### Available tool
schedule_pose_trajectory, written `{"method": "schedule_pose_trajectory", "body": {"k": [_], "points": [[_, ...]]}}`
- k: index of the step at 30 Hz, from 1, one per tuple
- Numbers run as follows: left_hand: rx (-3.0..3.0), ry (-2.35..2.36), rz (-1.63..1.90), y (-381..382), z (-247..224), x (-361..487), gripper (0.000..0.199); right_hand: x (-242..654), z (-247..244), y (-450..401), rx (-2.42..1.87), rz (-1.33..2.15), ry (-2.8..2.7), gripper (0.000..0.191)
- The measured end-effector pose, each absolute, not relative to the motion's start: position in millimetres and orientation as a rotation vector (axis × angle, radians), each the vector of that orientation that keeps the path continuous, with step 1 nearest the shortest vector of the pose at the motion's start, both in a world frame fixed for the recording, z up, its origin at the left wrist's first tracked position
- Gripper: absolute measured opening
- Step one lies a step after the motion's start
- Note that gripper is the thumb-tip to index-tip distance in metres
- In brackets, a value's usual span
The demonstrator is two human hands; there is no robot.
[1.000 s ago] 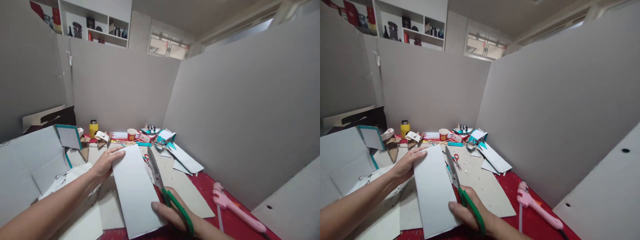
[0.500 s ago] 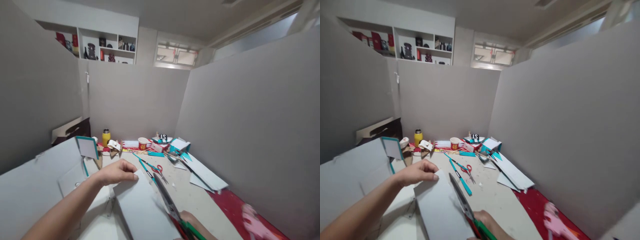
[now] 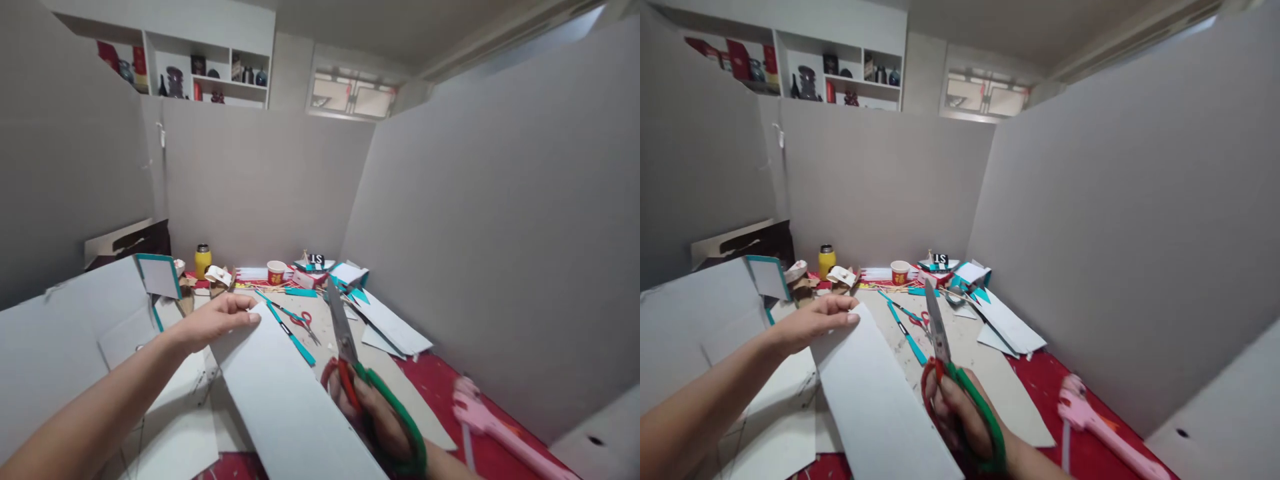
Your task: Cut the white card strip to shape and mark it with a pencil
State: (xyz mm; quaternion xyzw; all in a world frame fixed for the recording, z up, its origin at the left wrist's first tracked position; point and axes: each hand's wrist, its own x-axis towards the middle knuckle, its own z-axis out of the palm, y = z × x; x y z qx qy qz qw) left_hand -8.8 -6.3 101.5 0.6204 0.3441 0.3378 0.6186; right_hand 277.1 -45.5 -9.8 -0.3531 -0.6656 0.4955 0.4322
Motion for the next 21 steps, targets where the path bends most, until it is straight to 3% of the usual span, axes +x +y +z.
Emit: {"method": "schedule_pose_trajectory", "body": {"k": [7,16,21], "points": [[1.436,0.866,0.681,-21.5,106.6,5.9,0.022,275.5,5.7,-40.1,-0.707,1.343,-1.72,0.056],[1.389,0.91,0.679,-17.1,101.3,9.2,0.019,275.3,24.6,-50.6,-0.794,1.042,-2.128,0.056],[1.351,0.929,0.617,-9.1,93.8,3.8,0.019,280.0,23.7,-43.6,-0.823,1.196,-2.073,0.048]]}}
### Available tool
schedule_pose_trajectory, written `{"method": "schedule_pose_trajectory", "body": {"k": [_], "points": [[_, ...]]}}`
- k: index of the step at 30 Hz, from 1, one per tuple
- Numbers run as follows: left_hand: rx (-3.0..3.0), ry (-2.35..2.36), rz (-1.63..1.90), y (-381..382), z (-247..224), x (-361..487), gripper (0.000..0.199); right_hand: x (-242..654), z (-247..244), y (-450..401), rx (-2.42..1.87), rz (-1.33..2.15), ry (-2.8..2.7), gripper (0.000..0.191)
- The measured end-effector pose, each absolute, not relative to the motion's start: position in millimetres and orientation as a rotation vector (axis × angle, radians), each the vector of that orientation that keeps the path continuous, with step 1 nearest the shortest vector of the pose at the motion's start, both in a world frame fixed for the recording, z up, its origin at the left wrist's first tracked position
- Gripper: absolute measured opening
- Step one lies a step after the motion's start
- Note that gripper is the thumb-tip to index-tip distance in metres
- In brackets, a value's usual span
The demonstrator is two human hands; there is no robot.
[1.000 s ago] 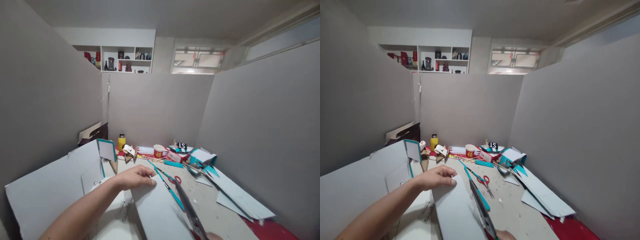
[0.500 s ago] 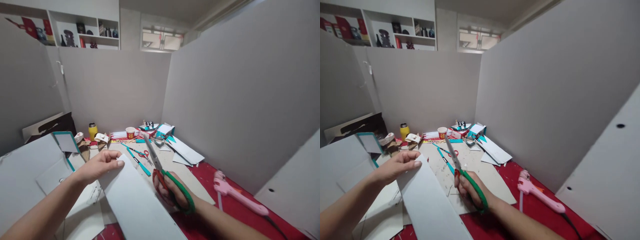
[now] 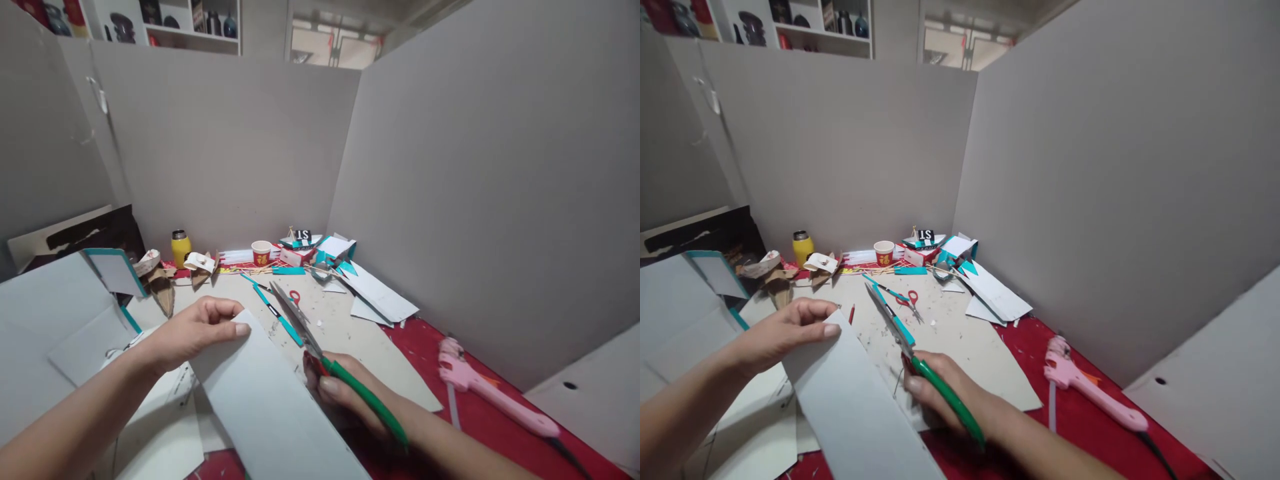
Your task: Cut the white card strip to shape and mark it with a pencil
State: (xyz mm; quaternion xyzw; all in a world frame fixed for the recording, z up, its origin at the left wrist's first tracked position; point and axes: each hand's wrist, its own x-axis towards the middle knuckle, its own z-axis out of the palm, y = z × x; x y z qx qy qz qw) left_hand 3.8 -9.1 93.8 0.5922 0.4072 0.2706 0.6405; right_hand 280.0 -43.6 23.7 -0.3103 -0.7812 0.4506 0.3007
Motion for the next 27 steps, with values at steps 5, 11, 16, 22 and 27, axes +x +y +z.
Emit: {"method": "schedule_pose_trajectory", "body": {"k": [5,11,16,22,27], "points": [[1.335,0.874,0.532,-6.1,92.3,1.7,0.02,283.1,22.6,-38.8,-0.867,1.22,-2.092,0.048],[1.34,0.893,0.528,-4.8,90.6,3.2,0.025,283.0,20.8,-38.2,-0.904,1.135,-2.266,0.041],[1.318,0.967,0.531,-2.8,90.2,4.4,0.024,283.1,19.9,-39.9,-0.98,1.129,-2.297,0.031],[1.316,0.943,0.534,-1.0,87.9,1.3,0.021,286.7,18.3,-38.3,-0.936,1.239,-2.275,0.037],[1.243,0.763,0.571,-5.9,89.4,-2.6,0.022,287.0,24.5,-38.1,-0.789,1.343,-2.273,0.06]]}}
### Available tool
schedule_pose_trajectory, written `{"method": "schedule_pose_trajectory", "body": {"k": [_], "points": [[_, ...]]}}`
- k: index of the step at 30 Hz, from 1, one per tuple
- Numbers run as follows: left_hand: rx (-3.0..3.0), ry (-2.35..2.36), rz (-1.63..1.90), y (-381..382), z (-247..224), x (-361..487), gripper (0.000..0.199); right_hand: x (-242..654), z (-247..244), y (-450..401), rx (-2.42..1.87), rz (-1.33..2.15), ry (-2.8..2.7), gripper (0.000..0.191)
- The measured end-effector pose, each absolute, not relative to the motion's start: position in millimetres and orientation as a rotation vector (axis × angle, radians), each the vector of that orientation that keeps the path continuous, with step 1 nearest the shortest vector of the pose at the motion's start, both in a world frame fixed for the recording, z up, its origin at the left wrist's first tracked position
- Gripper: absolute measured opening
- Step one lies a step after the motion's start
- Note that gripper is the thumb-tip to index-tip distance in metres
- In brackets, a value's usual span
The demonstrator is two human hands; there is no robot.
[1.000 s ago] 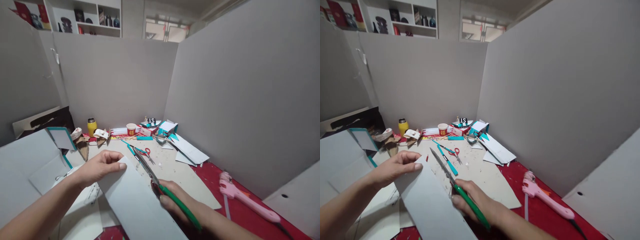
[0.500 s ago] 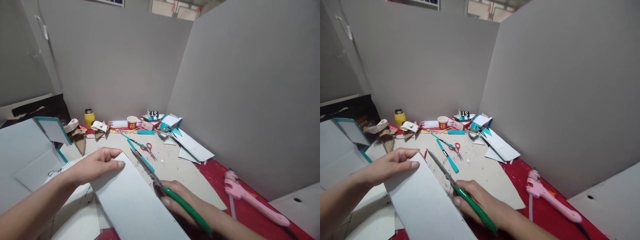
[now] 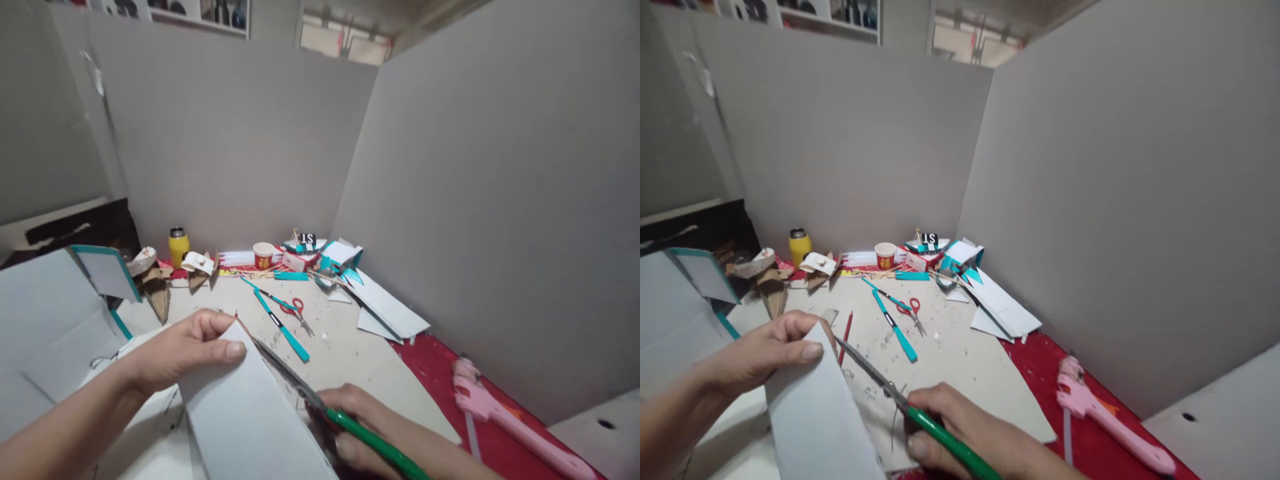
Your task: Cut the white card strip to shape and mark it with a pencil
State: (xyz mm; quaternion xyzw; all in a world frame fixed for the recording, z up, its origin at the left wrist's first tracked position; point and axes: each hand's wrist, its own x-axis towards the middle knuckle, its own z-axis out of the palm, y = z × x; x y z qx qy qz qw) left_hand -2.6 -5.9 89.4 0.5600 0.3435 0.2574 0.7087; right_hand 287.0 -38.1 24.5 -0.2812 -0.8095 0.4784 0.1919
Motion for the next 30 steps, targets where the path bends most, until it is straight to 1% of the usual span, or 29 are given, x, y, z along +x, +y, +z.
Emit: {"method": "schedule_pose_trajectory", "body": {"k": [4,8,17,19,24,30], "points": [[1.325,0.824,0.591,-9.3,92.4,3.0,0.022,282.3,29.4,-42.0,-0.772,1.393,-2.19,0.059],[1.373,0.884,0.578,-12.7,93.1,8.3,0.027,279.8,25.9,-44.3,-0.87,1.454,-2.16,0.05],[1.367,0.911,0.486,-13.6,93.6,8.3,0.035,283.6,18.5,-47.5,-1.069,1.174,-2.325,0.023],[1.359,0.909,0.474,-13.1,93.6,8.4,0.034,283.3,18.5,-49.7,-1.08,1.147,-2.34,0.022],[1.342,0.922,0.478,-10.9,94.5,7.0,0.031,282.9,19.8,-53.0,-1.069,1.112,-2.343,0.028],[1.36,0.918,0.489,-11.8,96.3,6.8,0.031,281.2,21.3,-56.1,-1.099,1.136,-2.33,0.021]]}}
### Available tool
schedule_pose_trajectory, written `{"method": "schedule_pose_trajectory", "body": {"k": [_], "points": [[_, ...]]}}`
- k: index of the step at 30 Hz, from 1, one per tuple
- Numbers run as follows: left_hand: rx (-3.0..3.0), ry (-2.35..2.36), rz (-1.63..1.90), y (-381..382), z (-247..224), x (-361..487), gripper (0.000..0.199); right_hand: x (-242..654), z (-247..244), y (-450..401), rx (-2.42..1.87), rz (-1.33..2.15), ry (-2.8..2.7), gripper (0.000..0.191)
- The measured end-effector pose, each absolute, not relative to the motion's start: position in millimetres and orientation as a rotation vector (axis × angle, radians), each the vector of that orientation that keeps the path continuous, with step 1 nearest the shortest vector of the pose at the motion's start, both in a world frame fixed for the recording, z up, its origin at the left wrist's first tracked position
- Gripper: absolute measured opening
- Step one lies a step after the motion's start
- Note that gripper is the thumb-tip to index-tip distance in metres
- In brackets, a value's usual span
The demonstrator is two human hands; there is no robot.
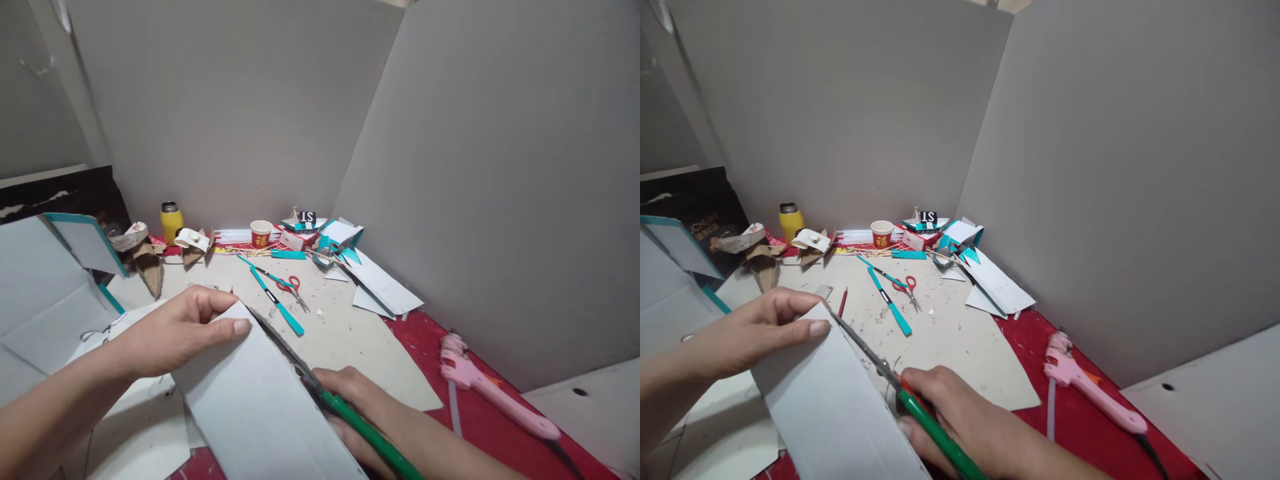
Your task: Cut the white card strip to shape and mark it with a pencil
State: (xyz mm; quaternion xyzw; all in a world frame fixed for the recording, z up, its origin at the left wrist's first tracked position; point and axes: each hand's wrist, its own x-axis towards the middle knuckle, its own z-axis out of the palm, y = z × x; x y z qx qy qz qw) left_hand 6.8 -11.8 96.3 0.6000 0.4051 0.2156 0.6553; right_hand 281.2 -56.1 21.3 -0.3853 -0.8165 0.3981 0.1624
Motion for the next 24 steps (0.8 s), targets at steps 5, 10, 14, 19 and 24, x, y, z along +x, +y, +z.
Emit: {"method": "schedule_pose_trajectory", "body": {"k": [5,10,14,19,24], "points": [[1.332,0.926,0.485,-14.8,98.1,8.7,0.03,283.4,22.2,-58.2,-1.153,1.148,-2.293,0.015],[1.301,0.937,0.457,-15.7,96.9,9.4,0.023,285.5,21.5,-59.9,-1.127,1.21,-2.233,0.015],[1.29,0.921,0.455,-14.6,95.9,9.2,0.023,283.6,19.9,-60.4,-1.117,1.257,-2.181,0.017],[1.288,0.9,0.445,-14.4,96.1,9.0,0.026,282.4,19.6,-61.1,-1.111,1.281,-2.192,0.018],[1.271,0.901,0.419,-13.8,94.9,7.1,0.019,282.3,25.3,-63.4,-1.166,1.284,-2.239,0.018]]}}
